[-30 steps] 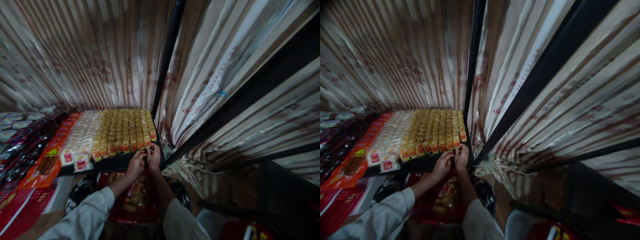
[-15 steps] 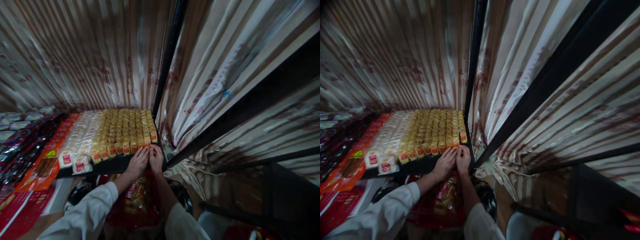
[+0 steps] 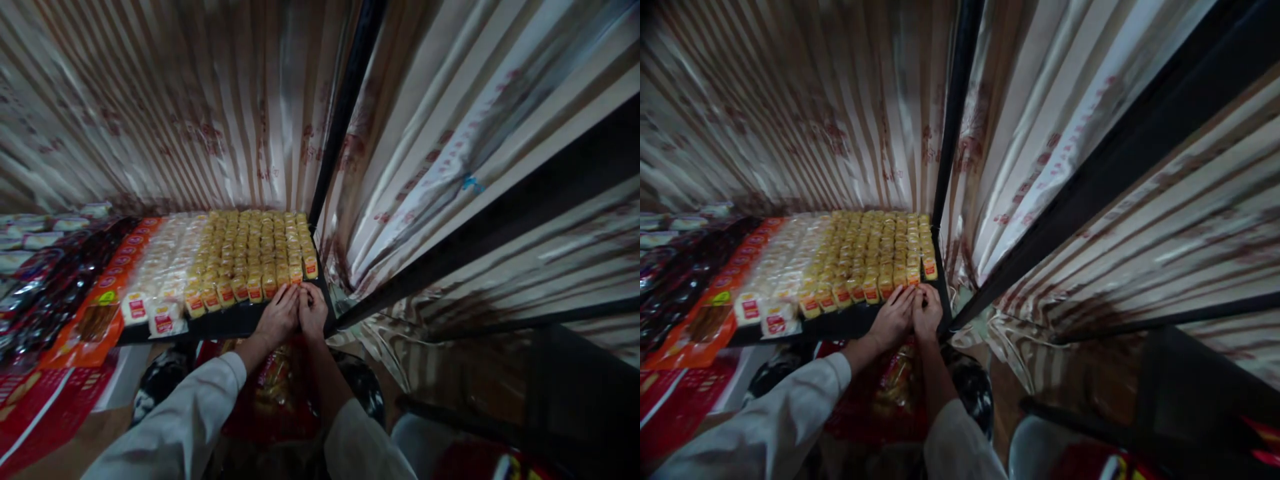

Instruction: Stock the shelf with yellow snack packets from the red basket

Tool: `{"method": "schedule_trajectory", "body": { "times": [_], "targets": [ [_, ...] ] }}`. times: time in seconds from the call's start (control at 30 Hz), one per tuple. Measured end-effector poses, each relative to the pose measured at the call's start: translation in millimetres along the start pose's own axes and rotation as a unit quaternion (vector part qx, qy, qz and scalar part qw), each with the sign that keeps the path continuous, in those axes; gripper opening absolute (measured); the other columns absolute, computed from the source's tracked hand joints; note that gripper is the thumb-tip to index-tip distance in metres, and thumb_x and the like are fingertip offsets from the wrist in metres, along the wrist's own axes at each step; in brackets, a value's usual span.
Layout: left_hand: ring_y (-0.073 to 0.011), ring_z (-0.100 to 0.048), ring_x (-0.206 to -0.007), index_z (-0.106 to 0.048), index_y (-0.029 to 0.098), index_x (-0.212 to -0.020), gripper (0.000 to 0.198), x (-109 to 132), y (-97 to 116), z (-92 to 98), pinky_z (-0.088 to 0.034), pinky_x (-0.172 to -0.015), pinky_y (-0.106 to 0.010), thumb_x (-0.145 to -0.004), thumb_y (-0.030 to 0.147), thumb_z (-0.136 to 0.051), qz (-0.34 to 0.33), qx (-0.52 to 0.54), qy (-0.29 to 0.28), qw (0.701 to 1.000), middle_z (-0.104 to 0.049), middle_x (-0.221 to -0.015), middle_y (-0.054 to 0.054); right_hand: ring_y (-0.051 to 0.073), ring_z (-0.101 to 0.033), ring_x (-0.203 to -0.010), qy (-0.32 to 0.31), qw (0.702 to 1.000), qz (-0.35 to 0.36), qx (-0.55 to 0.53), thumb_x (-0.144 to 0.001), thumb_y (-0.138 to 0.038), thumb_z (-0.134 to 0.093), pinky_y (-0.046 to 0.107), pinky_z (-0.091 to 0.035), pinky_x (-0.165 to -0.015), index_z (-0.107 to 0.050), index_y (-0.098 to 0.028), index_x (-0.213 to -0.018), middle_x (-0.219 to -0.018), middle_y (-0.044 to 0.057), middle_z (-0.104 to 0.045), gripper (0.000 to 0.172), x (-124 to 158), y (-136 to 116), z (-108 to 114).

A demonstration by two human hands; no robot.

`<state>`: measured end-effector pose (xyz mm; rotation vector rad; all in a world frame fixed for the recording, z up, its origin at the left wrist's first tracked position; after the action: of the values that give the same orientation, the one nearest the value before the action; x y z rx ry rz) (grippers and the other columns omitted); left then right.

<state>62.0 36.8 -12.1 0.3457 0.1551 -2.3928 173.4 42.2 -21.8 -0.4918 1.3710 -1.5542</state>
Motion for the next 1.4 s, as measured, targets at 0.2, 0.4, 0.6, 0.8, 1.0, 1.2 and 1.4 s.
{"method": "schedule_trajectory", "body": {
  "times": [0.2, 0.4, 0.6, 0.8, 1.0, 1.2, 1.4],
  "targets": [
    [-0.0238, -0.029, -0.137, -0.04, 0.005, -0.135, 0.048, -4, 2, 5.6, -0.02, -0.115, -0.046, -0.092, 0.021, -0.03, 0.019, 0.003, -0.012, 1.0, -0.043, -0.142, -0.014, 0.022, -0.056, -0.102, 0.035, 0.998, -0.051, 0.002, -0.084, -0.039, -0.041, 0.037, -0.049, -0.086, -0.057, -0.015, -0.102, -0.108, 0.014, -0.059, 0.034, -4, -1, 4],
    [-0.0229, -0.028, -0.138, -0.045, 0.003, -0.131, 0.046, -5, 3, 5.6, -0.018, -0.116, -0.045, -0.094, 0.025, -0.029, 0.027, 0.006, -0.021, 0.999, -0.044, -0.141, -0.014, 0.023, -0.049, -0.117, 0.056, 0.996, 0.015, 0.064, -0.088, -0.03, -0.031, 0.045, -0.036, -0.103, -0.053, -0.012, -0.118, -0.123, 0.016, -0.056, 0.041, -23, 2, 8],
    [-0.02, -0.029, -0.137, -0.043, 0.006, -0.133, 0.047, -5, 3, 3.3, -0.017, -0.117, -0.042, -0.094, 0.027, -0.03, 0.038, -0.013, -0.012, 0.999, -0.043, -0.142, -0.011, 0.022, -0.047, -0.123, 0.042, 0.993, 0.044, 0.097, -0.086, -0.023, -0.032, 0.043, -0.036, -0.105, -0.051, -0.01, -0.126, -0.13, 0.017, -0.054, 0.046, -37, 17, 2],
    [-0.0189, -0.028, -0.138, -0.045, 0.007, -0.132, 0.046, -5, 3, 3.4, -0.016, -0.117, -0.04, -0.094, 0.028, -0.03, 0.036, -0.051, -0.018, 0.998, -0.044, -0.142, -0.01, 0.022, -0.057, -0.113, 0.026, 0.996, 0.013, 0.09, -0.086, -0.027, -0.036, 0.039, -0.042, -0.1, -0.057, -0.009, -0.121, -0.121, 0.016, -0.062, 0.045, -41, 20, -1],
    [-0.0194, -0.027, -0.138, -0.048, 0.008, -0.13, 0.045, -6, 3, 3.4, -0.015, -0.117, -0.041, -0.093, 0.027, -0.032, 0.031, -0.053, -0.016, 0.998, -0.046, -0.141, -0.01, 0.022, -0.058, -0.111, 0.013, 0.998, -0.011, 0.055, -0.085, -0.028, -0.036, 0.038, -0.042, -0.1, -0.059, -0.01, -0.119, -0.119, 0.015, -0.063, 0.045, -43, 17, -5],
    [-0.02, -0.025, -0.139, -0.044, 0.007, -0.133, 0.047, -6, 3, 2.1, -0.015, -0.116, -0.042, -0.093, 0.028, -0.031, 0.031, -0.059, -0.025, 0.997, -0.042, -0.143, -0.01, 0.022, -0.053, -0.118, 0.027, 0.997, -0.063, 0.021, -0.085, -0.033, -0.035, 0.039, -0.039, -0.102, -0.053, -0.009, -0.125, -0.126, 0.016, -0.058, 0.05, -48, 18, -11],
    [-0.02, -0.024, -0.139, -0.044, 0.007, -0.133, 0.048, -6, 3, -0.4, -0.014, -0.117, -0.042, -0.093, 0.028, -0.03, 0.029, -0.058, -0.028, 0.998, -0.044, -0.142, -0.01, 0.022, -0.059, -0.108, 0.032, 0.998, -0.034, 0.049, -0.084, -0.033, -0.035, 0.039, -0.041, -0.099, -0.061, -0.01, -0.116, -0.116, 0.015, -0.065, 0.047, -52, 20, -11]
  ]
}}
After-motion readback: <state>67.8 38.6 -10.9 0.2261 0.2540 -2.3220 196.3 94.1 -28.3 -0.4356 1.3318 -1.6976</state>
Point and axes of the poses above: each hand's wrist, its own x-axis away from the middle knuckle, its own z-axis out of the back of the hand, y = z × x, the point moved 1 cm from there along -x, towards the middle knuckle
